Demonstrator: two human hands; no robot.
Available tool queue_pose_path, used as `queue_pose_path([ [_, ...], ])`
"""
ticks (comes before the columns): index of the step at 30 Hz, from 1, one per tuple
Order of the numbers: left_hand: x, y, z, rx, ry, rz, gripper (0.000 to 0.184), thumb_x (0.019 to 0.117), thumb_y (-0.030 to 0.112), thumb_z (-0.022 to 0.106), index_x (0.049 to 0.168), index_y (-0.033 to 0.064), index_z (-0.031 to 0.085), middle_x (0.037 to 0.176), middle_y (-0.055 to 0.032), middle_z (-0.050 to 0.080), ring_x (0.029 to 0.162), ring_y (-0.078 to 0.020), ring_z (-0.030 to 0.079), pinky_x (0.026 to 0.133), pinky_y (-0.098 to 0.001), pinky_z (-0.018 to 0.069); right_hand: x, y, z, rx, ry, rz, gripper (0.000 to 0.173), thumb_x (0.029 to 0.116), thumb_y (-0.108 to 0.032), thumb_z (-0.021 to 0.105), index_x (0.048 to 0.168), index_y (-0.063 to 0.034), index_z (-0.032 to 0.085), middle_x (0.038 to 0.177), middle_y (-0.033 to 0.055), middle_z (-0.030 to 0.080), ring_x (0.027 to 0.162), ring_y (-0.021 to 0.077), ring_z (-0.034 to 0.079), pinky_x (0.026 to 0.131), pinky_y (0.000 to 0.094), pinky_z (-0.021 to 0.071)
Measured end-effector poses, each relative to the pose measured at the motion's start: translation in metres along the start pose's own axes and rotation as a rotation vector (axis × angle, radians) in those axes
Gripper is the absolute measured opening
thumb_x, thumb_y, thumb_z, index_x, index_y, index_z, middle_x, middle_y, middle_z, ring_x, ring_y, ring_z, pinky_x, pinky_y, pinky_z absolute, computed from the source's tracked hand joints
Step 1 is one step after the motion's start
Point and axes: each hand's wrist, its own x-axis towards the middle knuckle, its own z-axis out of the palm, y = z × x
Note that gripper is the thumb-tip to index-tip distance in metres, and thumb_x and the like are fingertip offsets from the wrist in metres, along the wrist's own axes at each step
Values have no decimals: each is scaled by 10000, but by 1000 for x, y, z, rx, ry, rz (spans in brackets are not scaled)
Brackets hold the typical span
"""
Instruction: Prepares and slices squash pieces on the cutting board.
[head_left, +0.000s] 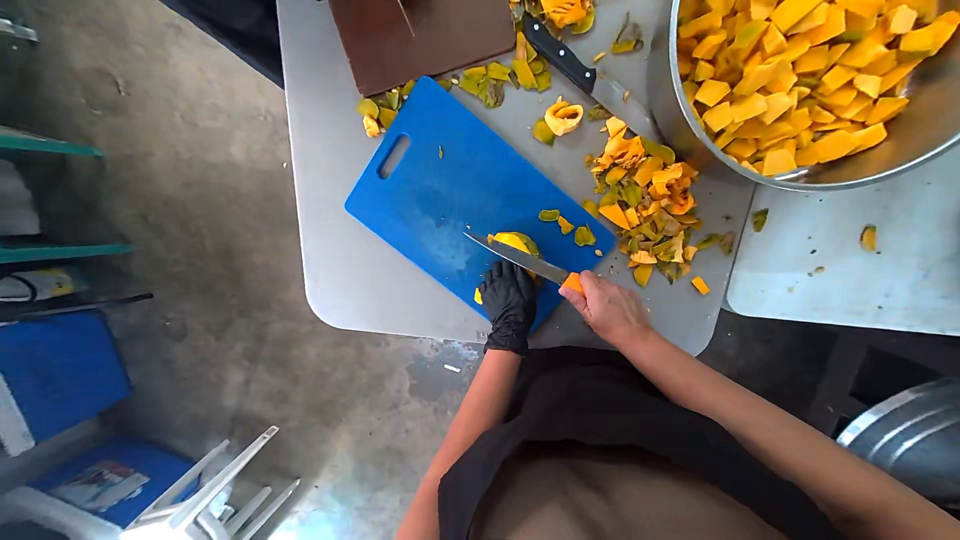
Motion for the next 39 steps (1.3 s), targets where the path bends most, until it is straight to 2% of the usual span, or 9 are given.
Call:
queue_pose_path([
  [4,0,-2,2,-2,25,25,480,1067,217,302,1278,-67,627,1279,-273,628,1219,-445,587,982,-611,444,34,-8,-5,44,-128,183,592,1095,-492,396,1224,52,592,1074,274,693,1078,446,682,898,586,521],
  [9,0,-2,0,-9,30,27,473,1064,215,311,1276,-55,637,1286,-263,632,1212,-443,591,985,-607,438,27,-9,-12,179,-124,90,550,1114,-446,366,1133,43,617,913,242,680,937,420,693,818,575,522],
  [17,-2,-5,2,-42,43,44,457,1064,193,330,1280,-80,627,1296,-287,620,1228,-454,580,1008,-603,430,7,8,-1,495,-258,186,558,1142,-368,281,1083,61,633,875,166,608,798,265,606,778,443,491],
  [20,-2,-7,5,-29,74,69,471,1060,205,316,1250,-77,643,1260,-278,638,1190,-444,602,984,-598,443,10,0,-4,372,-253,210,577,1130,-421,316,1126,62,630,913,225,654,890,359,662,819,520,508],
  [24,-2,-6,5,-35,84,76,468,1051,187,320,1229,-92,651,1234,-282,649,1173,-449,609,968,-596,448,25,-17,0,316,-238,249,560,1123,-423,353,1186,65,622,1031,266,685,1036,411,679,901,550,513],
  [29,0,-6,2,-45,73,62,458,1049,192,324,1210,-84,653,1231,-278,645,1168,-438,612,951,-598,458,39,-19,0,376,-248,266,616,1114,-467,338,1138,66,647,1012,265,676,1026,406,670,898,565,504],
  [34,-4,-5,2,-9,83,54,474,1057,207,302,1255,-69,632,1285,-276,626,1223,-437,590,986,-610,449,25,-17,-10,416,-269,268,708,1101,-531,280,1145,71,652,1060,277,670,1067,422,658,916,588,501],
  [36,-4,-3,2,-8,99,48,487,1060,199,297,1295,-80,621,1325,-290,614,1265,-441,574,1039,-601,421,16,-11,-11,402,-308,281,682,1109,-510,286,1176,71,636,1104,277,665,1101,414,649,942,572,491],
  [39,-4,-7,2,-1,112,64,488,1062,187,293,1280,-94,627,1285,-296,632,1233,-442,594,1035,-587,434,25,-11,-1,403,-298,306,682,1097,-527,328,1124,73,651,1067,275,675,1080,413,660,924,571,497],
])
